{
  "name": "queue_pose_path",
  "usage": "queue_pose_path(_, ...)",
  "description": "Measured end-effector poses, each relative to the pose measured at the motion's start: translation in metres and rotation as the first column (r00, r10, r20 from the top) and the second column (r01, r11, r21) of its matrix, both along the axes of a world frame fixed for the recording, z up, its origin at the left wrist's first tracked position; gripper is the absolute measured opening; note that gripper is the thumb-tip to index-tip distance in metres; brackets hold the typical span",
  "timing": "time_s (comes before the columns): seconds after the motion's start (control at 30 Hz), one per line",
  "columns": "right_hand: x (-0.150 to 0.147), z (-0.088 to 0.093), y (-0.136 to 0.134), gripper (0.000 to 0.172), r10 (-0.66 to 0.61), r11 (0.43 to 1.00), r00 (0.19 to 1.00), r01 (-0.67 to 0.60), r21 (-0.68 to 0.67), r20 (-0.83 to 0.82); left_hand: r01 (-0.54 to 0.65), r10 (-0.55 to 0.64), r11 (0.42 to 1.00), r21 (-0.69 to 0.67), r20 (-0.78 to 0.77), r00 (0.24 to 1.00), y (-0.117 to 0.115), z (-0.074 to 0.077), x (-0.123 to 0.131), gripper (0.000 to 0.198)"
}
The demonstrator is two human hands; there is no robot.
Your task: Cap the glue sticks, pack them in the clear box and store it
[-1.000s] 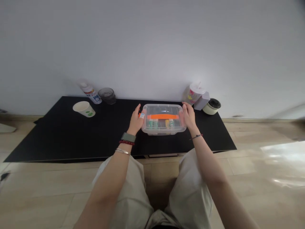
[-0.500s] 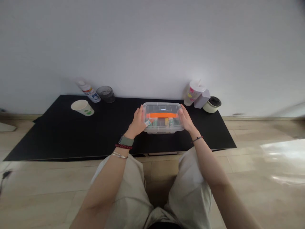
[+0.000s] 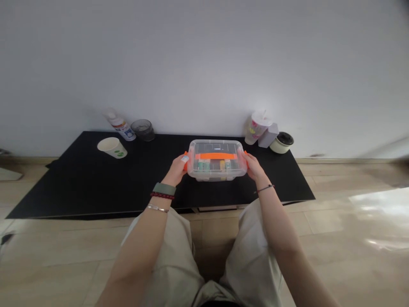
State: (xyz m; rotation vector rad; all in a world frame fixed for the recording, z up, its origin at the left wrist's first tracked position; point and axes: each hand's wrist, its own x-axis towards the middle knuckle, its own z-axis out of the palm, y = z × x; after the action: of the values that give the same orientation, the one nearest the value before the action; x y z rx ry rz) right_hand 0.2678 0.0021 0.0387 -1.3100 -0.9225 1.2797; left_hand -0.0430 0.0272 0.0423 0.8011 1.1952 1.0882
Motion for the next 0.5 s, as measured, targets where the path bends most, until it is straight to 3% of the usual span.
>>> queue_pose_path(0.07, -0.002, 0.003, 0.0, 0.056, 0.004, 0.997, 1.0, -0.004, 0.074, -0.001, -0.013, 0.014, 0.999, 0.036, -0.01, 1.0, 0.0, 0.002, 0.002, 0.034)
queue_pose_path(0.23, -0.006, -0.002, 0.008, 0.077, -0.001, 0.977, 0.983, -0.038, 0.209, 0.186, 0.053, -0.04, 0.983, 0.178, -0.073, 0.997, 0.003, 0.004, 0.007, 0.064)
queue_pose_path(0.37, -0.009, -0.01, 0.019, 0.075, -0.035, 0.972, 0.962, -0.03, 0.235, 0.269, 0.137, -0.113, 0.962, 0.238, -0.109, 0.988, 0.003, 0.003, 0.015, 0.077)
queue_pose_path(0.5, -0.008, -0.013, 0.024, 0.076, -0.033, 0.975, 0.958, -0.032, 0.22, 0.284, 0.137, -0.126, 0.968, 0.211, -0.065, 0.99, 0.002, 0.002, 0.022, 0.081)
